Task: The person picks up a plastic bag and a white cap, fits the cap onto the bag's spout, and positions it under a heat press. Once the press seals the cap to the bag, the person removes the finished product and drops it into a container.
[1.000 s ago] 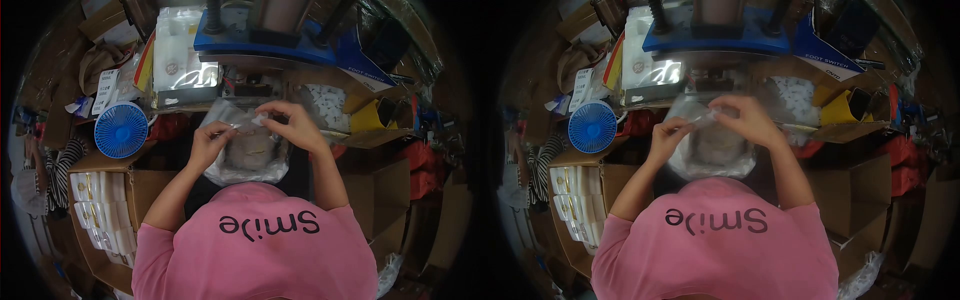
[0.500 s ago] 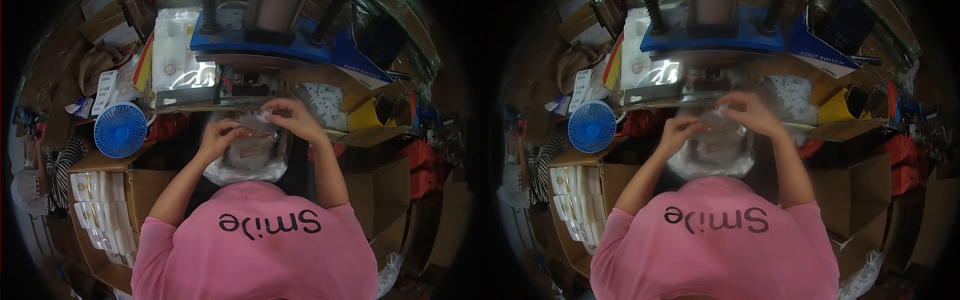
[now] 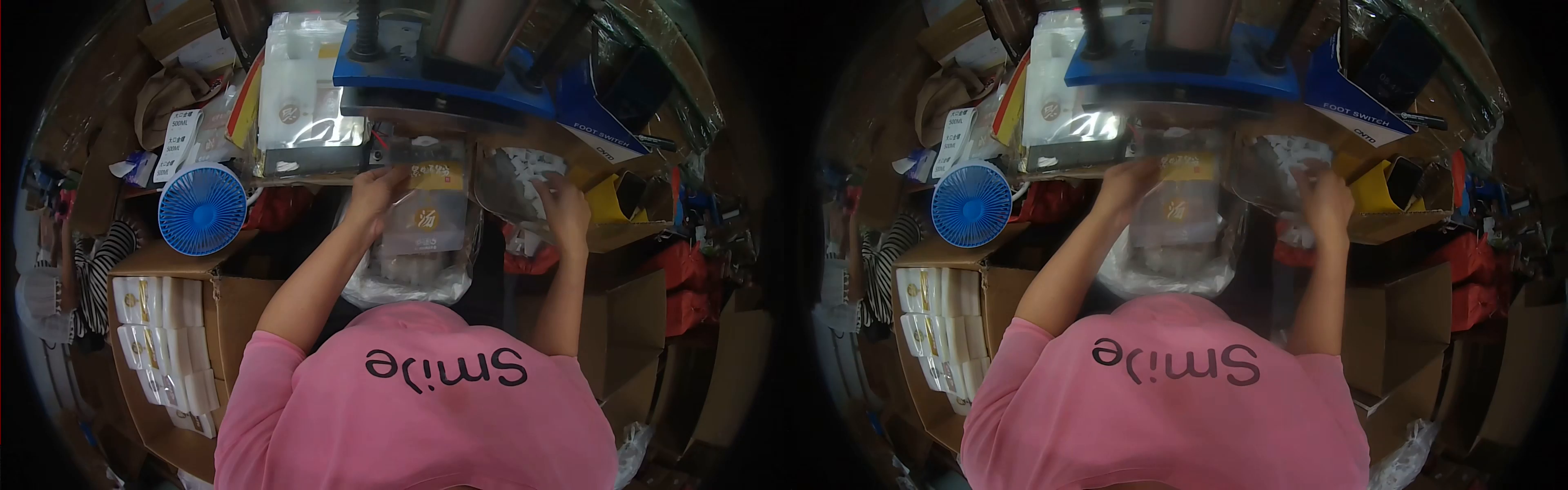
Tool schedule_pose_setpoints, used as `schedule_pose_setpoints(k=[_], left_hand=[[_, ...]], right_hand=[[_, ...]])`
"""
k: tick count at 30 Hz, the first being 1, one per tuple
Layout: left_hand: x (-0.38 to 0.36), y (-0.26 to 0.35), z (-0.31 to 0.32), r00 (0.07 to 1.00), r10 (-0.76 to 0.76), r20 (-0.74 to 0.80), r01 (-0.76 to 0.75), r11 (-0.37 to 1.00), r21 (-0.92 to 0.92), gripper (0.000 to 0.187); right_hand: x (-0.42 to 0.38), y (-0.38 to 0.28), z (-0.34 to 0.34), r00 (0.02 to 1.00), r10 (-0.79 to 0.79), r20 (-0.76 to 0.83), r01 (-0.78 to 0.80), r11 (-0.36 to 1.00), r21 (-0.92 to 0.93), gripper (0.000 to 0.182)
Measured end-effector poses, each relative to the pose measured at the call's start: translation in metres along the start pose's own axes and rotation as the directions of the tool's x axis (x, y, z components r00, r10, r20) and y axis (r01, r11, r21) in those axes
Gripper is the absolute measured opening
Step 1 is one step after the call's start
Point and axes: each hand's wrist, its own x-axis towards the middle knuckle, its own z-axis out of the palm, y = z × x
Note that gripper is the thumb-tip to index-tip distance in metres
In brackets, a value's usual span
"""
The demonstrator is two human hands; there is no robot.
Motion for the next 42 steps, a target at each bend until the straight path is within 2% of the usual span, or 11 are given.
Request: schedule_pose_setpoints(k=[5, 6, 10, 13, 19, 21, 24, 31, 34, 40, 42], left_hand=[[0.003, 0.015, -0.008, 0.999, 0.009, 0.031, -0.009, 1.000, 0.007, 0.030], [0.005, 0.030, -0.013, 0.997, 0.052, 0.059, -0.068, 0.941, 0.331, 0.032], [0.036, 0.064, -0.066, 0.652, 0.708, 0.271, -0.498, 0.131, 0.857, 0.046], [0.024, 0.051, -0.098, 0.564, 0.701, 0.437, -0.172, -0.418, 0.892, 0.046], [-0.027, 0.058, -0.113, 0.577, 0.738, 0.350, -0.347, -0.167, 0.923, 0.017], [-0.044, 0.065, -0.092, 0.766, 0.629, 0.130, -0.478, 0.424, 0.769, 0.007], [-0.053, 0.042, -0.067, 0.893, 0.437, 0.105, -0.419, 0.725, 0.547, 0.009], [-0.058, -0.012, -0.054, 0.926, 0.248, 0.285, -0.374, 0.705, 0.602, 0.016], [-0.056, -0.017, -0.050, 0.941, 0.163, 0.298, -0.303, 0.800, 0.518, 0.019], [-0.030, -0.003, -0.017, 0.996, 0.061, 0.066, -0.085, 0.874, 0.478, 0.025], [-0.020, 0.000, -0.006, 1.000, 0.027, 0.002, -0.025, 0.903, 0.428, 0.025]], right_hand=[[0.000, 0.034, 0.043, 0.994, -0.097, 0.042, 0.104, 0.972, -0.209, 0.029], [0.000, 0.031, 0.051, 0.981, -0.193, 0.012, 0.191, 0.961, -0.198, 0.028], [0.000, 0.010, 0.069, 0.956, -0.286, -0.060, 0.284, 0.958, -0.041, 0.026], [0.003, 0.002, 0.075, 0.914, -0.386, -0.127, 0.378, 0.922, -0.088, 0.024], [0.003, 0.010, 0.064, 0.957, -0.261, -0.124, 0.279, 0.947, 0.160, 0.024], [0.004, 0.002, 0.057, 0.963, -0.258, -0.082, 0.262, 0.810, 0.524, 0.028], [-0.008, -0.040, 0.037, 0.962, -0.269, 0.050, 0.175, 0.748, 0.640, 0.032], [-0.023, -0.090, 0.032, 0.776, -0.594, 0.212, 0.307, 0.649, 0.695, 0.023], [-0.015, -0.086, 0.046, 0.730, -0.563, 0.387, 0.066, 0.622, 0.780, 0.026], [0.002, -0.067, 0.059, 0.922, -0.341, 0.184, 0.043, 0.562, 0.826, 0.032], [0.012, -0.049, 0.054, 0.961, -0.275, 0.031, 0.225, 0.843, 0.489, 0.031]])
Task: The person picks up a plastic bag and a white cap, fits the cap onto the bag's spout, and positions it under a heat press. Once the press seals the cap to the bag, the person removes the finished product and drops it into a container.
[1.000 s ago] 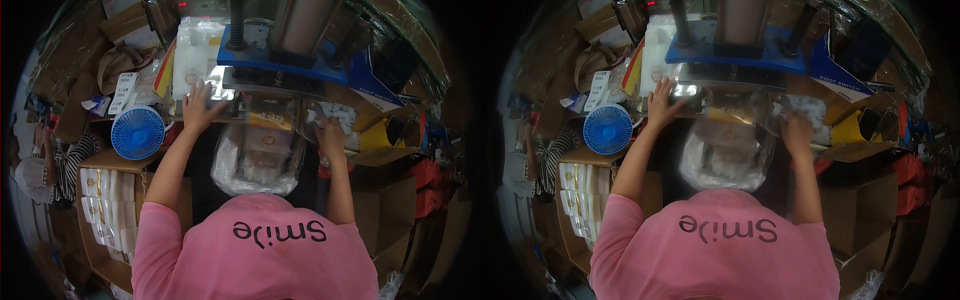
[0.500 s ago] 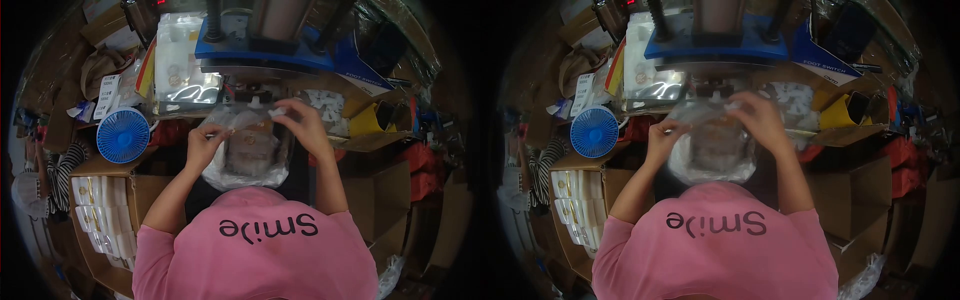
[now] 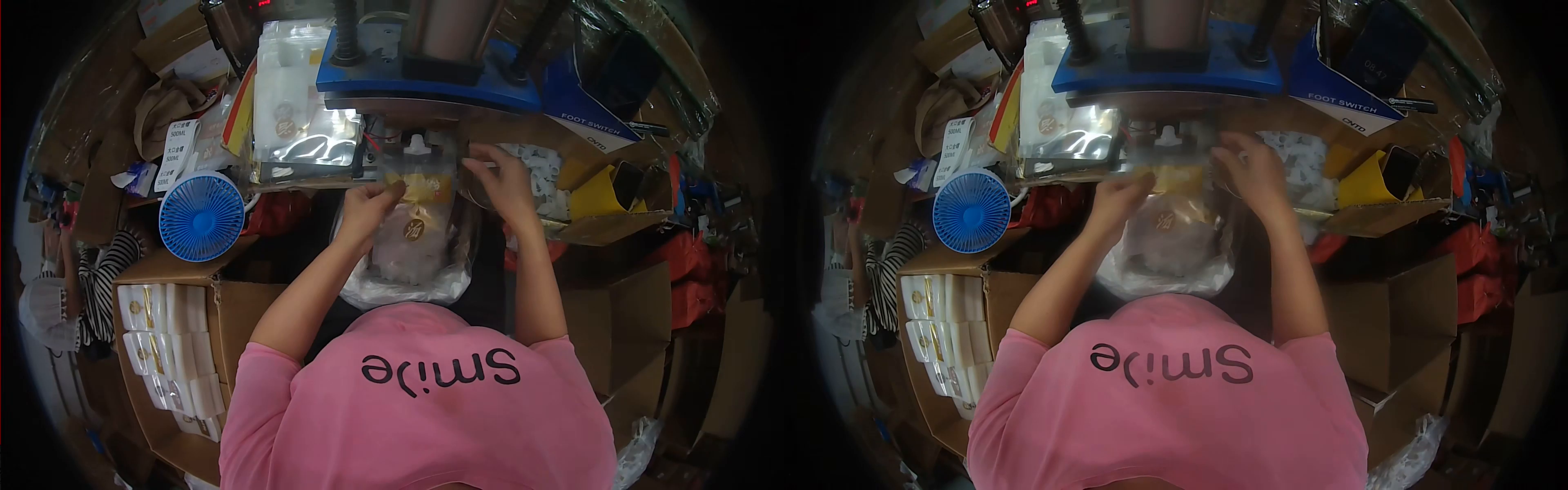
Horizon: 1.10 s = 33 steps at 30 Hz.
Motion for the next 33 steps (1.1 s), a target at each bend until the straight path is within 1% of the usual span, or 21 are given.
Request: schedule_pose_setpoints(k=[2, 4, 6, 9, 11, 13, 14, 15, 16, 17, 18, 19, 21, 22, 23, 25, 27, 28, 30, 31, 33], left_hand=[[0.008, 0.003, 0.007, 0.999, -0.028, -0.024, 0.022, 0.974, -0.226, 0.024], [0.018, -0.001, 0.009, 0.999, -0.041, -0.031, 0.030, 0.956, -0.293, 0.023], [0.021, -0.003, 0.009, 0.998, -0.056, -0.042, 0.037, 0.934, -0.357, 0.022], [0.017, 0.004, 0.003, 0.999, -0.032, -0.030, 0.022, 0.954, -0.298, 0.024], [0.016, 0.026, -0.016, 0.991, 0.135, 0.000, -0.132, 0.973, 0.187, 0.031], [0.029, 0.033, -0.048, 0.849, 0.527, -0.041, -0.448, 0.758, 0.474, 0.040], [0.035, 0.032, -0.068, 0.785, 0.619, -0.038, -0.380, 0.528, 0.760, 0.049], [0.034, 0.023, -0.081, 0.785, 0.618, -0.041, -0.373, 0.523, 0.766, 0.049], [0.029, 0.011, -0.091, 0.674, 0.737, 0.036, -0.325, 0.252, 0.911, 0.051], [0.026, 0.000, -0.098, 0.559, 0.815, 0.157, -0.220, -0.036, 0.975, 0.054], [0.019, -0.005, -0.098, 0.537, 0.836, 0.111, -0.311, 0.074, 0.947, 0.039], [0.017, -0.005, -0.106, 0.539, 0.833, 0.123, -0.311, 0.062, 0.948, 0.039], [0.008, -0.006, -0.118, 0.609, 0.790, -0.064, -0.363, 0.350, 0.864, 0.023], [-0.004, 0.012, -0.115, 0.681, 0.731, -0.036, -0.408, 0.420, 0.811, 0.010], [-0.011, 0.016, -0.109, 0.683, 0.730, -0.037, -0.412, 0.427, 0.805, 0.010], [-0.026, 0.015, -0.088, 0.833, 0.537, -0.134, -0.478, 0.820, 0.313, 0.009], [-0.031, 0.007, -0.071, 0.884, 0.464, -0.062, -0.424, 0.849, 0.314, 0.009], [-0.032, 0.002, -0.063, 0.901, 0.432, -0.028, -0.392, 0.841, 0.372, 0.011], [-0.033, -0.015, -0.050, 0.902, 0.426, 0.071, -0.426, 0.847, 0.317, 0.010], [-0.037, -0.020, -0.045, 0.898, 0.418, 0.141, -0.441, 0.850, 0.288, 0.012], [-0.038, -0.026, -0.039, 0.917, 0.361, 0.169, -0.392, 0.894, 0.218, 0.013]], right_hand=[[0.000, 0.015, -0.010, 1.000, -0.021, -0.016, 0.019, 0.993, -0.112, 0.030], [0.000, 0.030, -0.011, 0.999, -0.044, -0.028, 0.036, 0.974, -0.222, 0.029], [-0.001, 0.043, -0.004, 0.993, -0.115, 0.024, 0.114, 0.891, -0.440, 0.026], [0.001, 0.052, 0.012, 0.983, -0.184, -0.022, 0.156, 0.885, -0.439, 0.023], [0.002, 0.052, 0.011, 0.973, -0.226, -0.043, 0.182, 0.870, -0.457, 0.022], [0.003, 0.052, 0.009, 0.960, -0.270, -0.073, 0.205, 0.857, -0.473, 0.021], [0.003, 0.052, 0.009, 0.959, -0.249, -0.138, 0.183, 0.910, -0.373, 0.021], [0.001, 0.052, 0.008, 0.955, -0.218, -0.201, 0.161, 0.951, -0.266, 0.022], [-0.003, 0.054, 0.006, 0.955, -0.218, -0.201, 0.164, 0.953, -0.256, 0.022], [-0.005, 0.056, 0.004, 0.981, -0.096, -0.167, 0.080, 0.992, -0.100, 0.022], [-0.003, 0.052, 0.004, 0.993, 0.022, -0.116, -0.016, 0.998, 0.056, 0.022], [-0.003, 0.047, 0.006, 0.992, 0.030, -0.120, -0.022, 0.997, 0.067, 0.022], [-0.010, 0.036, 0.000, 0.997, 0.042, -0.063, -0.022, 0.957, 0.289, 0.021], [-0.012, 0.027, -0.003, 0.997, 0.048, -0.061, -0.029, 0.959, 0.282, 0.021], [-0.012, 0.015, -0.003, 0.999, 0.019, -0.045, -0.004, 0.949, 0.315, 0.022], [-0.014, -0.014, -0.003, 0.999, -0.014, -0.034, 0.024, 0.942, 0.335, 0.023], [-0.020, -0.043, -0.001, 0.995, -0.014, 0.098, -0.024, 0.926, 0.376, 0.022], [-0.022, -0.050, 0.001, 0.995, -0.017, 0.094, -0.019, 0.928, 0.372, 0.022], [-0.025, -0.061, 0.005, 0.928, -0.248, 0.278, 0.158, 0.938, 0.310, 0.020], [-0.026, -0.070, 0.003, 0.897, -0.130, 0.423, -0.053, 0.918, 0.393, 0.018], [-0.024, -0.056, 0.011, 0.890, -0.149, 0.431, -0.048, 0.909, 0.415, 0.021]])
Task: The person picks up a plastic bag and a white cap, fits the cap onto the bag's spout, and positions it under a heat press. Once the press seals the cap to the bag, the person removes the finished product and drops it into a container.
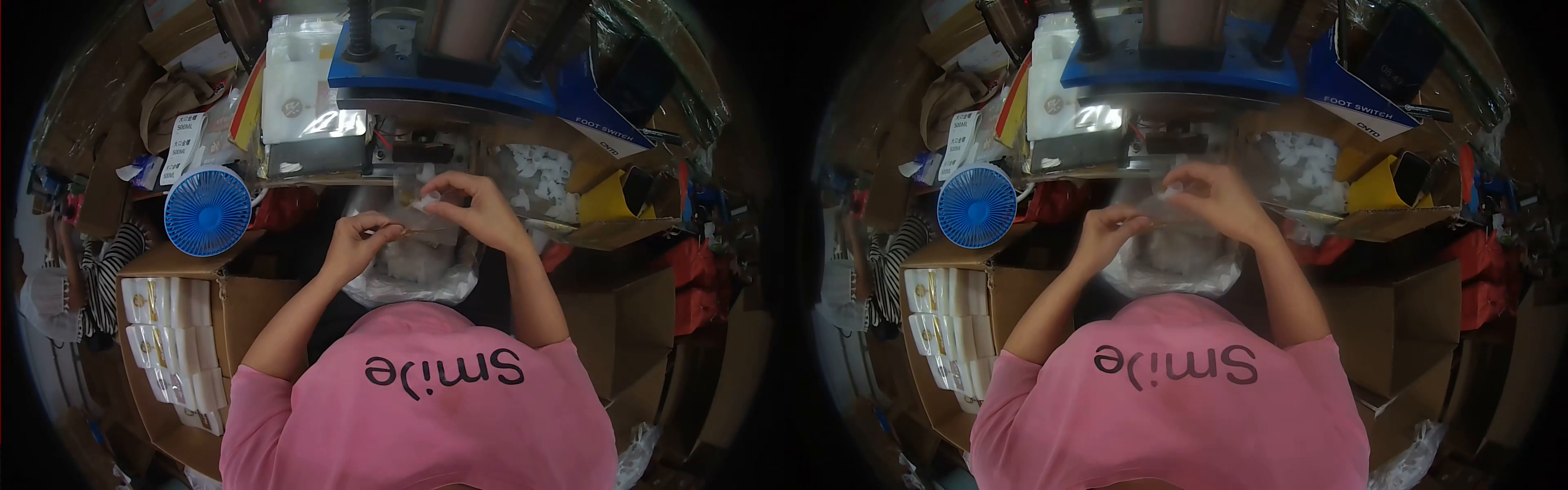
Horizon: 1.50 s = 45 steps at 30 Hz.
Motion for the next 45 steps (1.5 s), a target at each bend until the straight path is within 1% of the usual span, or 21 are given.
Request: schedule_pose_setpoints(k=[5, 7, 8, 10, 11, 13, 17, 19, 21, 22, 23, 24, 26, 28, 30, 32, 34, 36, 38, 41, 45], left_hand=[[0.019, 0.010, 0.014, 0.985, -0.173, 0.013, 0.173, 0.972, -0.157, 0.018], [0.037, 0.016, 0.020, 0.951, -0.290, -0.109, 0.266, 0.944, -0.196, 0.019], [0.048, 0.013, 0.022, 0.952, -0.286, -0.109, 0.261, 0.945, -0.198, 0.019], [0.066, 0.006, 0.025, 0.920, -0.381, -0.088, 0.349, 0.901, -0.257, 0.020], [0.069, 0.006, 0.028, 0.922, -0.376, -0.089, 0.342, 0.902, -0.261, 0.020], [0.075, 0.015, 0.035, 0.912, -0.400, -0.085, 0.277, 0.757, -0.592, 0.020], [0.078, 0.017, 0.031, 0.907, -0.414, -0.079, 0.265, 0.706, -0.656, 0.023], [0.078, 0.035, 0.008, 0.933, -0.360, -0.003, 0.353, 0.917, -0.185, 0.026], [0.094, 0.019, -0.024, 0.979, -0.199, -0.048, 0.200, 0.980, 0.013, 0.033], [0.106, 0.008, -0.043, 0.972, -0.029, -0.233, 0.092, 0.960, 0.264, 0.038], [0.112, -0.004, -0.059, 0.916, 0.180, -0.358, 0.031, 0.858, 0.512, 0.044], [0.108, -0.016, -0.070, 0.916, 0.178, -0.360, 0.038, 0.854, 0.519, 0.044], [0.100, -0.030, -0.084, 0.868, 0.441, -0.227, 0.024, 0.420, 0.907, 0.055], [0.070, -0.023, -0.081, 0.912, 0.367, -0.182, 0.018, 0.408, 0.913, 0.064], [0.042, -0.022, -0.077, 0.905, 0.409, -0.116, -0.058, 0.389, 0.919, 0.058], [0.032, -0.023, -0.087, 0.871, 0.469, -0.147, -0.066, 0.409, 0.910, 0.042], [0.031, -0.003, -0.092, 0.906, 0.330, -0.264, -0.024, 0.665, 0.747, 0.023], [0.025, 0.017, -0.065, 0.856, 0.390, -0.339, -0.106, 0.775, 0.623, 0.012], [0.015, 0.027, -0.040, 0.958, 0.042, -0.284, -0.025, 0.998, 0.062, 0.011], [0.009, 0.011, -0.016, 0.986, -0.009, -0.165, 0.017, 0.999, 0.047, 0.012], [-0.001, -0.004, 0.001, 0.999, -0.006, -0.048, 0.003, 0.998, -0.059, 0.014]], right_hand=[[0.007, 0.030, -0.005, 0.998, 0.031, -0.048, -0.022, 0.981, 0.191, 0.032], [0.006, 0.035, -0.014, 0.923, -0.097, -0.372, 0.035, 0.985, -0.170, 0.038], [0.002, 0.035, -0.023, 0.922, -0.101, -0.373, 0.038, 0.984, -0.174, 0.038], [-0.011, 0.033, -0.046, 0.880, -0.053, -0.472, -0.189, 0.873, -0.449, 0.035], [-0.017, 0.031, -0.054, 0.880, -0.059, -0.472, -0.186, 0.871, -0.455, 0.035], [-0.033, 0.028, -0.066, 0.857, 0.192, -0.479, -0.474, 0.658, -0.584, 0.033], [-0.051, 0.069, -0.070, 0.900, 0.194, -0.390, -0.424, 0.594, -0.683, 0.029], [-0.052, 0.076, -0.068, 0.930, 0.039, -0.365, -0.304, 0.640, -0.706, 0.028], [-0.052, 0.080, -0.071, 0.947, 0.057, -0.316, -0.262, 0.705, -0.659, 0.027], [-0.051, 0.082, -0.073, 0.961, 0.062, -0.269, -0.220, 0.762, -0.609, 0.026], [-0.050, 0.081, -0.074, 0.962, 0.062, -0.265, -0.216, 0.768, -0.603, 0.026], [-0.050, 0.077, -0.075, 0.980, 0.015, -0.199, -0.140, 0.762, -0.632, 0.025], [-0.047, 0.077, -0.076, 0.991, -0.038, -0.126, -0.054, 0.754, -0.655, 0.024], [-0.044, 0.081, -0.073, 0.929, -0.083, -0.360, -0.111, 0.866, -0.487, 0.021], [-0.042, 0.080, -0.074, 0.904, 0.014, -0.427, -0.170, 0.929, -0.330, 0.020], [-0.038, 0.079, -0.074, 0.869, 0.115, -0.480, -0.222, 0.960, -0.172, 0.018], [-0.031, 0.073, -0.065, 0.881, 0.149, -0.449, -0.155, 0.988, 0.025, 0.020], [-0.020, 0.060, -0.051, 0.898, 0.058, -0.436, -0.069, 0.998, -0.008, 0.021], [-0.012, 0.038, -0.034, 0.908, -0.035, -0.418, 0.019, 0.999, -0.043, 0.022], [-0.007, 0.003, -0.010, 0.942, 0.006, -0.336, -0.041, 0.995, -0.096, 0.024], [0.003, 0.003, 0.003, 0.992, -0.070, -0.109, 0.037, 0.959, -0.280, 0.022]])
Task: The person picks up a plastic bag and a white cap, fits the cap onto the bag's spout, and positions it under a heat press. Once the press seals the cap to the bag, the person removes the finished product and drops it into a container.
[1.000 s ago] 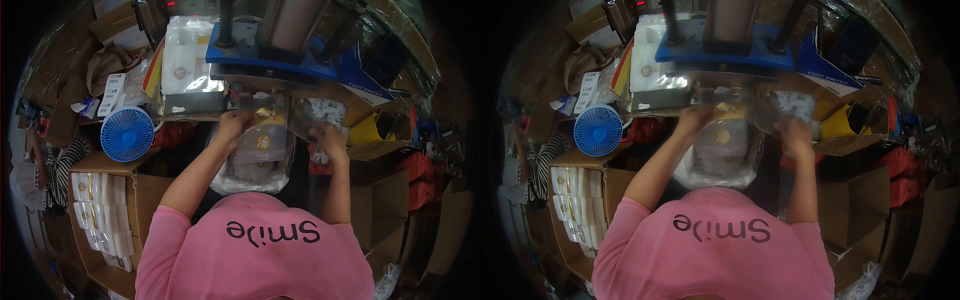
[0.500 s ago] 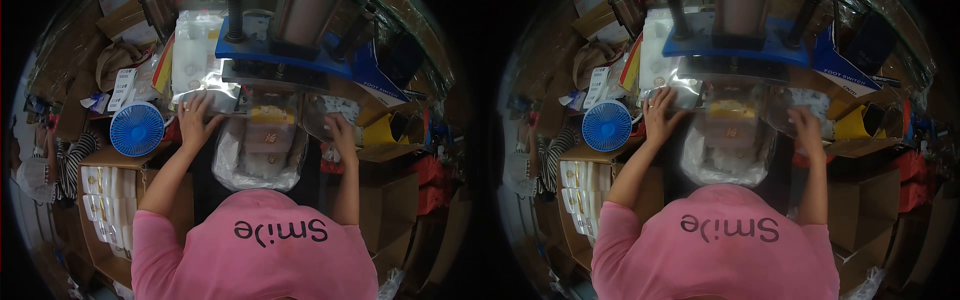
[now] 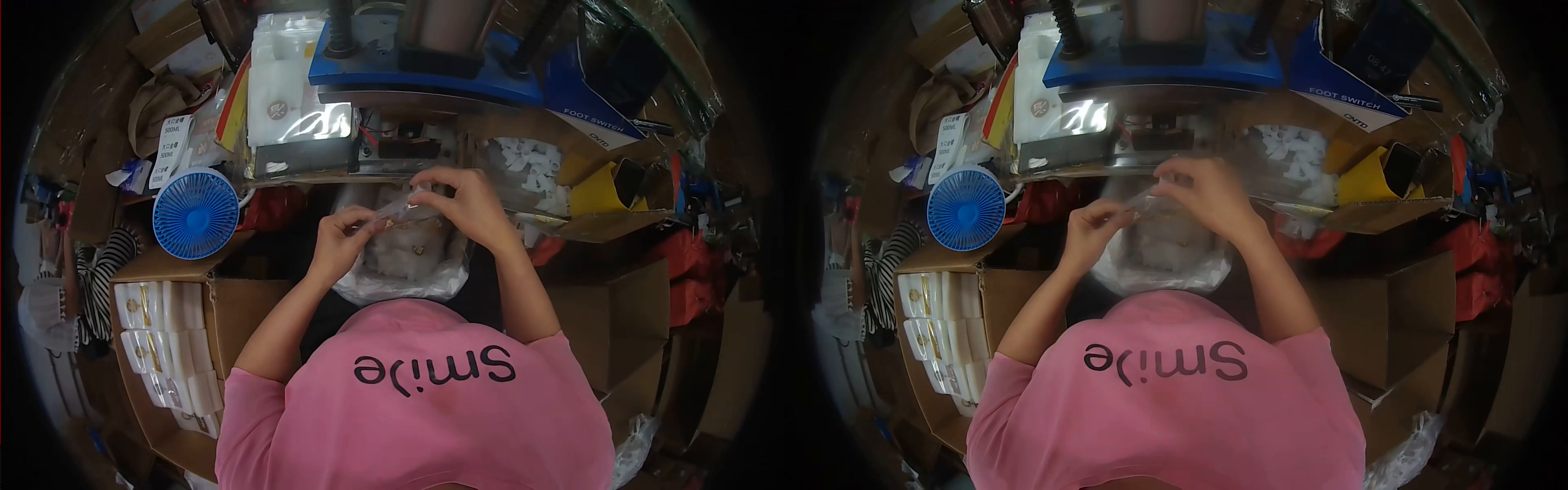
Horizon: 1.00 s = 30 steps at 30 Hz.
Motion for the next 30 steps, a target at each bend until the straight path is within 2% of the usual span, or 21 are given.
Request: schedule_pose_setpoints(k=[2, 4, 8, 10, 11, 13, 14, 16, 17, 19, 20, 21, 22, 23, 25, 26, 28, 30], left_hand=[[0.000, -0.005, 0.001, 1.000, 0.011, 0.028, -0.010, 1.000, -0.006, 0.015], [0.003, -0.007, 0.004, 0.993, -0.107, 0.058, 0.112, 0.990, -0.080, 0.016], [0.016, -0.004, 0.009, 0.991, -0.133, 0.006, 0.133, 0.986, -0.101, 0.016], [0.019, -0.007, 0.008, 0.994, -0.112, 0.010, 0.112, 0.993, 0.036, 0.017], [0.019, -0.010, 0.009, 0.993, -0.114, 0.012, 0.114, 0.993, 0.036, 0.017], [0.020, -0.012, 0.013, 0.995, -0.034, 0.093, 0.041, 0.997, -0.069, 0.019], [0.020, -0.011, 0.015, 0.995, -0.035, 0.091, 0.041, 0.997, -0.069, 0.019], [0.021, -0.002, 0.018, 0.985, -0.151, 0.087, 0.161, 0.980, -0.121, 0.022], [0.022, 0.000, 0.020, 0.985, -0.154, 0.083, 0.163, 0.979, -0.120, 0.022], [0.032, 0.002, 0.022, 0.963, -0.266, 0.041, 0.269, 0.951, -0.153, 0.026], [0.038, 0.003, 0.024, 0.964, -0.264, 0.040, 0.267, 0.951, -0.154, 0.026], [0.044, 0.003, 0.026, 0.951, -0.309, 0.003, 0.301, 0.925, -0.231, 0.027], [0.050, 0.003, 0.029, 0.934, -0.355, -0.028, 0.330, 0.892, -0.309, 0.027], [0.056, 0.004, 0.030, 0.935, -0.353, -0.025, 0.328, 0.891, -0.313, 0.027], [0.064, 0.007, 0.033, 0.921, -0.388, -0.035, 0.319, 0.801, -0.507, 0.025], [0.065, 0.010, 0.035, 0.922, -0.385, -0.035, 0.315, 0.800, -0.510, 0.025], [0.067, 0.015, 0.036, 0.904, -0.424, -0.051, 0.313, 0.739, -0.597, 0.024], [0.067, 0.016, 0.032, 0.903, -0.427, -0.048, 0.335, 0.769, -0.545, 0.024]], right_hand=[[0.003, 0.005, 0.005, 1.000, -0.021, 0.021, 0.022, 1.000, -0.010, 0.022], [0.007, 0.013, 0.010, 0.998, 0.063, -0.015, -0.053, 0.927, 0.371, 0.021], [0.006, 0.019, -0.008, 0.982, 0.157, -0.105, -0.098, 0.898, 0.429, 0.021], [0.003, 0.019, -0.023, 0.994, 0.092, -0.054, -0.093, 0.996, -0.018, 0.021], [0.002, 0.019, -0.022, 0.994, 0.095, -0.055, -0.096, 0.995, -0.018, 0.021], [0.003, 0.022, -0.018, 0.994, 0.090, 0.066, -0.098, 0.987, 0.130, 0.024], [0.005, 0.026, -0.013, 0.994, 0.089, 0.068, -0.098, 0.987, 0.130, 0.024], [0.011, 0.036, -0.001, 0.993, 0.121, 0.001, -0.112, 0.918, 0.380, 0.028], [0.013, 0.040, 0.000, 0.993, 0.120, 0.005, -0.113, 0.918, 0.381, 0.028], [0.015, 0.046, -0.003, 0.984, 0.146, -0.101, -0.108, 0.943, 0.314, 0.033], [0.014, 0.048, -0.008, 0.984, 0.144, -0.102, -0.106, 0.944, 0.312, 0.033], [0.011, 0.047, -0.016, 0.958, 0.085, -0.272, -0.084, 0.996, 0.016, 0.035], [0.008, 0.048, -0.025, 0.911, -0.023, -0.411, -0.103, 0.954, -0.283, 0.038], [0.003, 0.050, -0.036, 0.911, -0.025, -0.412, -0.104, 0.952, -0.288, 0.038], [-0.010, 0.056, -0.058, 0.863, 0.233, -0.449, -0.405, 0.850, -0.337, 0.038], [-0.018, 0.063, -0.067, 0.864, 0.229, -0.449, -0.403, 0.850, -0.341, 0.038], [-0.034, 0.082, -0.074, 0.810, 0.259, -0.526, -0.549, 0.650, -0.526, 0.030], [-0.040, 0.095, -0.071, 0.828, 0.216, -0.517, -0.526, 0.619, -0.583, 0.027]])
